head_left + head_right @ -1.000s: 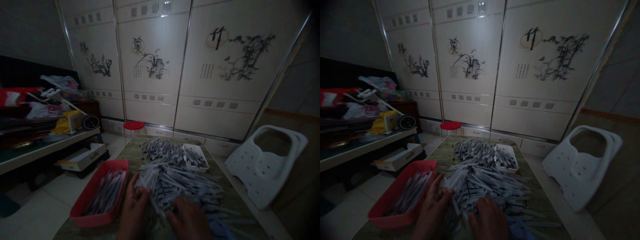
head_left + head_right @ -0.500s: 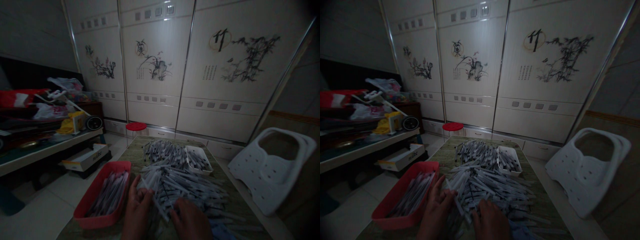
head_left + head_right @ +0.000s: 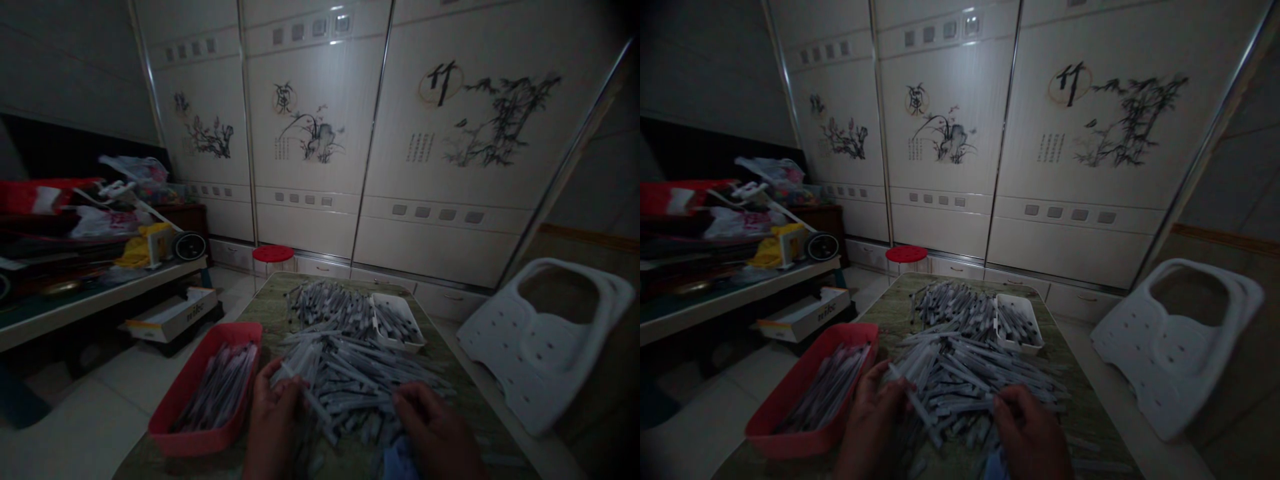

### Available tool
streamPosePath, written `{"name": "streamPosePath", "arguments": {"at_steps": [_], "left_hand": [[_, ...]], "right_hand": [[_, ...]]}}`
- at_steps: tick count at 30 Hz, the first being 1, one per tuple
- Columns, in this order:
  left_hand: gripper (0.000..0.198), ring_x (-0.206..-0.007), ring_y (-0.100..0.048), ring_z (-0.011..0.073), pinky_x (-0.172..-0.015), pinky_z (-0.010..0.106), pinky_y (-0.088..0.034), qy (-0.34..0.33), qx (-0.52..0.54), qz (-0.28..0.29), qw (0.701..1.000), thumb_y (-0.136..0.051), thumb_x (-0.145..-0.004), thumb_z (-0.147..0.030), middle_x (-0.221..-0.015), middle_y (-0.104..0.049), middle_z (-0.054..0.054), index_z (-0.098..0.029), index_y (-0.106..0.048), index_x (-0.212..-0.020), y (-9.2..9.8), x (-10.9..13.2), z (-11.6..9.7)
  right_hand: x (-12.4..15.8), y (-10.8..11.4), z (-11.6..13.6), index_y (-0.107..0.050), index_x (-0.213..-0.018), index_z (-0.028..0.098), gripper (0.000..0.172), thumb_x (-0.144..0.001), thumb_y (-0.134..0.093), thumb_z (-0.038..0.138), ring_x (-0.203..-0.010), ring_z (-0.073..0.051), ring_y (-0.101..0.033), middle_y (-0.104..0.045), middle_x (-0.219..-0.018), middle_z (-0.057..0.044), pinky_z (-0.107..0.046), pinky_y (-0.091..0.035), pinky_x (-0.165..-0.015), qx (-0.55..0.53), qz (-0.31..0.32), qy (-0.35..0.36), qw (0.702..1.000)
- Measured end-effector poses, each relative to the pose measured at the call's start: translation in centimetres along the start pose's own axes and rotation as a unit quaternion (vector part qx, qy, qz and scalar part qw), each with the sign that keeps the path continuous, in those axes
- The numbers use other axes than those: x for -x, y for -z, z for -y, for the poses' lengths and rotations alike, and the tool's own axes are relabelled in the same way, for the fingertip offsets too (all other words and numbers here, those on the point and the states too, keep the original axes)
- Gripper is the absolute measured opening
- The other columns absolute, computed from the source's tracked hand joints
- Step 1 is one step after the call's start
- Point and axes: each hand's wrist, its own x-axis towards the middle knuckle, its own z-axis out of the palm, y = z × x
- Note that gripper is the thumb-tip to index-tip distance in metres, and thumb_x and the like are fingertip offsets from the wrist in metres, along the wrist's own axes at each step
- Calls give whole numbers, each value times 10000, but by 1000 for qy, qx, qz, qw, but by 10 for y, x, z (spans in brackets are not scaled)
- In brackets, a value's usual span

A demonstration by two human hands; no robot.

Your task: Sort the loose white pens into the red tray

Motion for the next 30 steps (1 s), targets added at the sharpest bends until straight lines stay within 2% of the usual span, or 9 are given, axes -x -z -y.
{"name": "streamPosePath", "arguments": {"at_steps": [2, 4, 6, 9, 16, 22, 24, 27, 30], "left_hand": [[571, -560, -613, 118, -557, 202, -457, 7, 20, -13, 1000, -738, -813, -397, -781, -717, -7, -260, -442, -1282, 1, -2, 2], [573, -561, -625, 120, -547, 201, -463, 12, 34, -23, 999, -752, -808, -391, -788, -720, 0, -246, -442, -1267, 2, -4, 3], [597, -562, -637, 124, -542, 203, -474, 10, 43, -30, 999, -768, -798, -365, -782, -714, -4, -245, -434, -1278, 1, -5, 4], [600, -573, -651, 131, -543, 209, -494, 3, 60, -29, 998, -768, -801, -325, -776, -710, -5, -254, -423, -1287, 0, -5, 6], [522, -596, -670, 130, -555, 205, -504, 10, 54, -42, 998, -767, -819, -305, -780, -703, -9, -254, -442, -1224, -2, -4, 8], [625, -579, -682, 148, -542, 220, -510, 14, 50, -39, 998, -840, -742, -373, -730, -678, -29, -223, -465, -1219, -2, -4, 8], [658, -579, -688, 153, -534, 220, -505, 22, 67, -33, 997, -867, -714, -359, -735, -682, -29, -233, -454, -1210, -2, -5, 10], [680, -591, -697, 157, -539, 221, -509, 38, 93, -18, 995, -897, -684, -329, -748, -696, -32, -256, -447, -1188, -3, -5, 10], [641, -591, -695, 142, -547, 204, -506, 71, 123, 20, 990, -926, -648, -299, -768, -723, -26, -273, -466, -1093, -4, -1, 9]], "right_hand": [[0, 14, -3, -685, -849, 246, 327, -898, -506, 516, -726, -228, -666, -712, -729, -7, -302, -490, -663, -26, -34, -26, 999], [-1, 27, -8, -691, -864, 250, 340, -881, -521, 544, -727, -226, -667, -718, -745, -3, -301, -503, -671, -33, -42, -58, 997], [-2, 36, -13, -704, -874, 253, 347, -849, -555, 565, -683, -226, -651, -717, -748, -4, -304, -513, -641, -29, -2, -80, 996], [-3, 44, -18, -711, -863, 254, 346, -852, -558, 565, -709, -232, -655, -723, -779, -14, -303, -531, -660, -58, 6, -82, 995], [1, 43, -14, -707, -839, 258, 332, -838, -573, 561, -691, -220, -633, -658, -710, 0, -278, -518, -628, -58, 22, -74, 995], [7, 27, -1, -691, -778, 225, 332, -833, -601, 539, -604, -172, -553, -586, -626, 31, -248, -455, -555, -107, -56, -54, 991], [7, 26, 0, -693, -784, 220, 325, -821, -632, 537, -591, -161, -540, -577, -613, 41, -243, -448, -553, -134, -67, -63, 987], [3, 31, -4, -713, -811, 218, 344, -782, -694, 561, -597, -168, -573, -630, -628, 32, -245, -466, -553, -158, -51, -87, 982], [-2, 38, -11, -719, -842, 213, 395, -754, -742, 597, -577, -177, -605, -669, -623, 21, -250, -483, -525, -198, -46, -122, 971]]}}
